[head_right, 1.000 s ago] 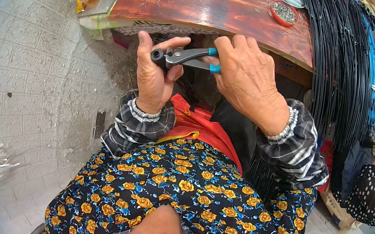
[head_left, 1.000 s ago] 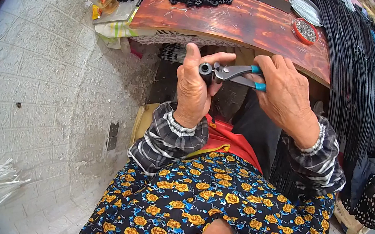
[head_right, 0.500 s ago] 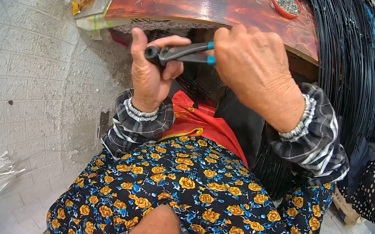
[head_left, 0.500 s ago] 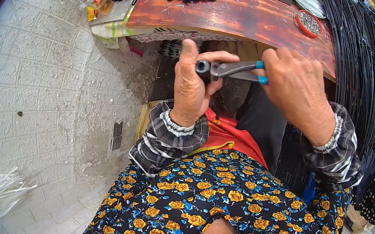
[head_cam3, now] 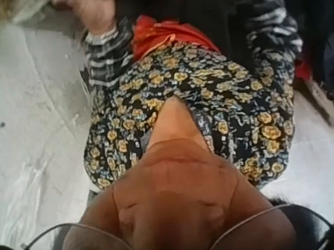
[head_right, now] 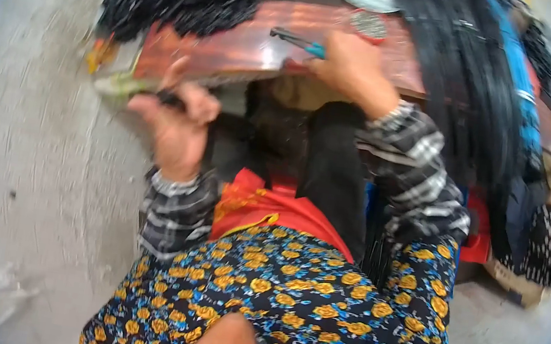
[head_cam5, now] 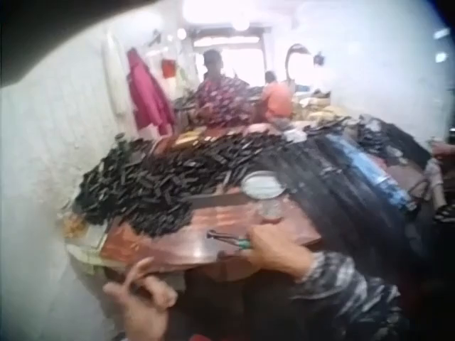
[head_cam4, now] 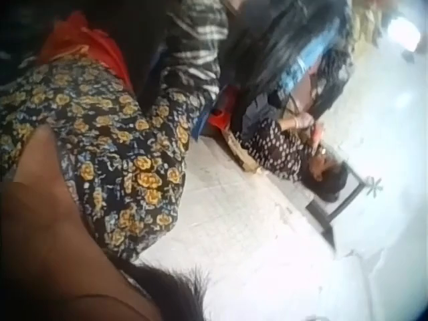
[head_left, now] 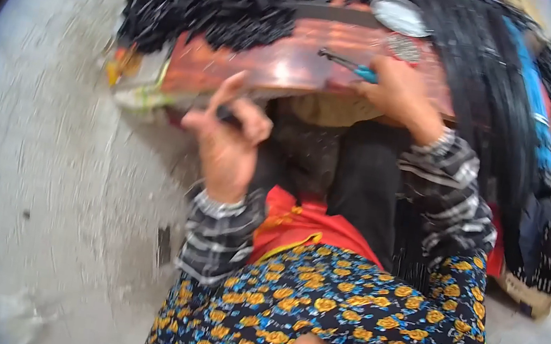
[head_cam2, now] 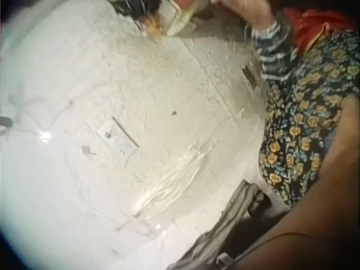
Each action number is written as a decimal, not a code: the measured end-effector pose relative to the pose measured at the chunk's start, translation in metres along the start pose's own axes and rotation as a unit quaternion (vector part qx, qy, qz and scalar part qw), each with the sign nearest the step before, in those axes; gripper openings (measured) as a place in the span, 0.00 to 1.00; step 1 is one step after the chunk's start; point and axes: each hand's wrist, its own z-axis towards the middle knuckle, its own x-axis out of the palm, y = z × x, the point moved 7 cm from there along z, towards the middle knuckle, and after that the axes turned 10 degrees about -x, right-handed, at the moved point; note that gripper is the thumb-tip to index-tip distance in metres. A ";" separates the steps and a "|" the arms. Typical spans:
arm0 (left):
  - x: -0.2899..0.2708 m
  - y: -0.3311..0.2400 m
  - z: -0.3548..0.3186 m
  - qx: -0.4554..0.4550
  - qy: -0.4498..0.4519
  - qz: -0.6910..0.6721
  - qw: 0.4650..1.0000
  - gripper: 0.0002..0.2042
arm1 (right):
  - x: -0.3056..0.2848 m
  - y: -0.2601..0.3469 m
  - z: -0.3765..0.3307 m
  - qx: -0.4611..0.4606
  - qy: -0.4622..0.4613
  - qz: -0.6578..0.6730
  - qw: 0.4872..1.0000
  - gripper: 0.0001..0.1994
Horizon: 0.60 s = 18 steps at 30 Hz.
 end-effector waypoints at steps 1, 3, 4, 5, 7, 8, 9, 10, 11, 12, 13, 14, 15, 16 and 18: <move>0.002 -0.009 -0.003 0.009 0.011 -0.005 1.000 0.40 | 0.006 -0.012 0.003 -0.002 -0.023 -0.001 1.000 0.14; 0.003 -0.033 -0.006 0.029 0.055 -0.037 0.997 0.35 | 0.021 -0.023 0.015 0.038 -0.049 -0.044 0.997 0.14; 0.003 -0.047 -0.008 0.043 0.080 -0.065 0.994 0.31 | 0.025 -0.025 0.021 0.074 -0.048 -0.084 0.993 0.14; -0.003 -0.061 -0.009 0.042 0.071 -0.109 0.991 0.28 | 0.029 -0.021 0.025 0.048 -0.082 -0.100 0.990 0.14; -0.015 -0.106 -0.014 0.042 0.048 -0.192 0.979 0.23 | 0.019 -0.020 0.016 0.029 -0.116 -0.125 0.985 0.13; -0.022 -0.132 -0.017 0.044 0.038 -0.235 0.970 0.23 | 0.012 -0.025 0.009 0.025 -0.126 -0.089 0.988 0.13; -0.033 -0.180 -0.037 0.107 0.032 -0.122 0.986 0.22 | 0.004 -0.012 0.010 -0.002 -0.135 -0.046 0.990 0.12; -0.045 -0.217 -0.047 0.155 0.030 -0.014 0.987 0.21 | -0.004 -0.012 0.006 -0.013 -0.142 -0.006 0.990 0.12; -0.053 -0.254 -0.059 0.187 0.047 0.051 0.980 0.21 | -0.018 -0.026 0.002 0.026 -0.101 -0.036 0.994 0.14; -0.051 -0.282 -0.067 0.214 0.066 0.115 0.968 0.22 | -0.033 -0.051 -0.006 0.069 -0.061 -0.065 0.994 0.15; -0.055 -0.302 -0.075 0.212 0.069 0.113 0.968 0.22 | -0.045 -0.084 -0.013 0.141 -0.059 -0.080 0.985 0.17; -0.056 -0.319 -0.082 0.214 0.044 0.133 0.967 0.19 | -0.057 -0.112 -0.022 0.210 -0.057 -0.096 0.971 0.19; -0.056 -0.327 -0.088 0.215 0.014 0.156 0.964 0.17 | -0.067 -0.122 -0.030 0.214 -0.057 -0.106 0.969 0.19; -0.060 -0.325 -0.090 0.213 0.010 0.158 0.964 0.17 | -0.074 -0.131 -0.037 0.217 -0.056 -0.115 0.968 0.19; -0.097 -0.303 -0.093 0.184 -0.181 0.181 0.949 0.20 | -0.064 -0.152 -0.039 0.216 -0.031 -0.132 0.967 0.20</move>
